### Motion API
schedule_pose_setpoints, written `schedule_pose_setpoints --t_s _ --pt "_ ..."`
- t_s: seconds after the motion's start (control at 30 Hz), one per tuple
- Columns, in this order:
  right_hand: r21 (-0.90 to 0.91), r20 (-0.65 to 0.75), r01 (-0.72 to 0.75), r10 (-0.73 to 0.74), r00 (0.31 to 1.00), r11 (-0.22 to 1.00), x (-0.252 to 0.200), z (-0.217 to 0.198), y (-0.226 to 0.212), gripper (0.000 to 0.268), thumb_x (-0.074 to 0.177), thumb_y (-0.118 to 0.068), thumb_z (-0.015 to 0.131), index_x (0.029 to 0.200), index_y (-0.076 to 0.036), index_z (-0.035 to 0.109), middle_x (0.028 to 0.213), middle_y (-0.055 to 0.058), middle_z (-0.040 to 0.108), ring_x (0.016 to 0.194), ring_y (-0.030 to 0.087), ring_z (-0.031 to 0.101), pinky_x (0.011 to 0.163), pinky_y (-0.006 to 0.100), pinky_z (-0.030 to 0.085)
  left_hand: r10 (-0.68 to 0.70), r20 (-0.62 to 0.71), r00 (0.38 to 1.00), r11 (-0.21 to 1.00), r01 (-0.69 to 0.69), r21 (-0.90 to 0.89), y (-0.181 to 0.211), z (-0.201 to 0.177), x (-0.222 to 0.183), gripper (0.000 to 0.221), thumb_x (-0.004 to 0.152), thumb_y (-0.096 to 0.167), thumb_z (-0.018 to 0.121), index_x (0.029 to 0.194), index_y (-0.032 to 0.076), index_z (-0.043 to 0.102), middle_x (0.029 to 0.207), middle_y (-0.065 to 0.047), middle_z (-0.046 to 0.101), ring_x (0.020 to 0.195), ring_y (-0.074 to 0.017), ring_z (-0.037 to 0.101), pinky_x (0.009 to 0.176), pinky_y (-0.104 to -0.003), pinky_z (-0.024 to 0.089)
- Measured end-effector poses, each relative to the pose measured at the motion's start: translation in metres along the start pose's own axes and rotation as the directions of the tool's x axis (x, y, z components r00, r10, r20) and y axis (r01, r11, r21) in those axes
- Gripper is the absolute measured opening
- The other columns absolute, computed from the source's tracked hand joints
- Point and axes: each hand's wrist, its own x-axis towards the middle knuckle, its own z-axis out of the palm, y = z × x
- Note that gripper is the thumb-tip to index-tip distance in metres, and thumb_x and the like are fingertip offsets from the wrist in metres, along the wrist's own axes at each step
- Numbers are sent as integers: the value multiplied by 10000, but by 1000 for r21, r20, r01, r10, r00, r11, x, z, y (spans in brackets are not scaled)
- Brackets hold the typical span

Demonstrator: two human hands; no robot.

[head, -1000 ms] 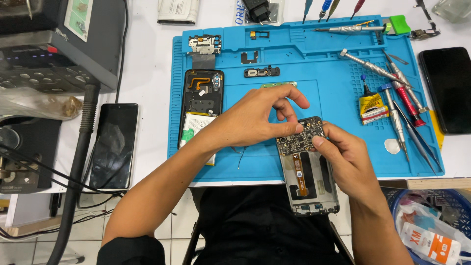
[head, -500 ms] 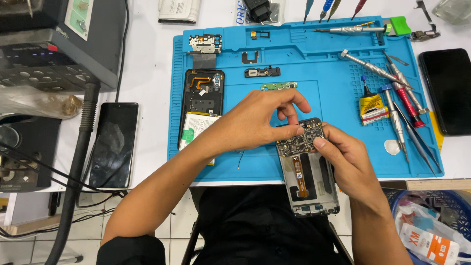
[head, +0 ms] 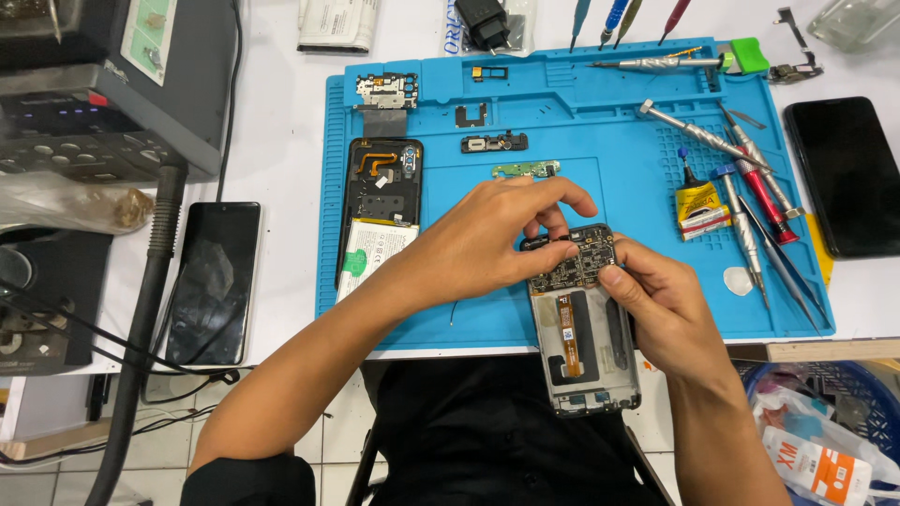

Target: The person assembles a smartphone by placing the motherboard into the chassis, connecting ribbon cables, and inserting the battery. The person then secures the battery connector and positions the battery within the device.

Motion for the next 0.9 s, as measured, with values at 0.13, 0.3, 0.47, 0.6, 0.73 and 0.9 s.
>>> schedule_pose_setpoints --t_s 0.13,0.3,0.47,0.6,0.73,0.9 --pt "-23 9 16 -15 1000 1000 2 0 -3 256 964 -89 482 742 4 572 746 77 502 762 148 435 718 296 399 7 -9 1000 1000 -7 -15 2 1 0 254 860 90 644 1105 112 579 799 -62 671 750 -204 546 742 -349 442" --pt "-44 -7 17 -17 1000 999 3 3 -9 256 960 -75 483 736 9 575 699 63 460 721 150 405 678 290 377 1 -37 999 998 -3 -67 2 4 -1 286 855 61 637 1127 118 569 791 -44 662 742 -187 525 765 -355 448" --pt "-38 -31 14 -15 999 999 2 3 -4 243 963 -77 483 755 0 582 726 61 483 751 139 411 687 292 381 -6 -40 999 998 3 -70 4 3 -2 329 862 62 631 1170 130 538 791 -36 665 743 -183 529 762 -357 449" --pt "-22 -35 -10 9 999 1000 -4 -5 13 262 978 -93 475 748 -9 569 708 55 468 738 139 408 686 278 376 -15 -69 997 996 9 -86 8 3 -2 394 847 113 655 1212 172 521 795 -2 665 763 -159 536 759 -321 450" --pt "-21 -44 -1 0 999 1000 0 1 0 263 970 -86 481 741 0 575 706 63 482 736 145 416 684 280 385 -17 -70 997 996 10 -93 5 6 0 381 841 88 633 1200 168 533 795 -4 669 759 -162 535 746 -316 452" --pt "-4 -42 -17 16 999 1000 -1 0 2 255 967 -76 480 746 1 581 700 54 482 725 136 410 671 275 383 -81 -88 993 991 71 -116 1 10 1 411 820 89 636 1210 168 533 796 1 673 762 -146 537 701 -294 439"
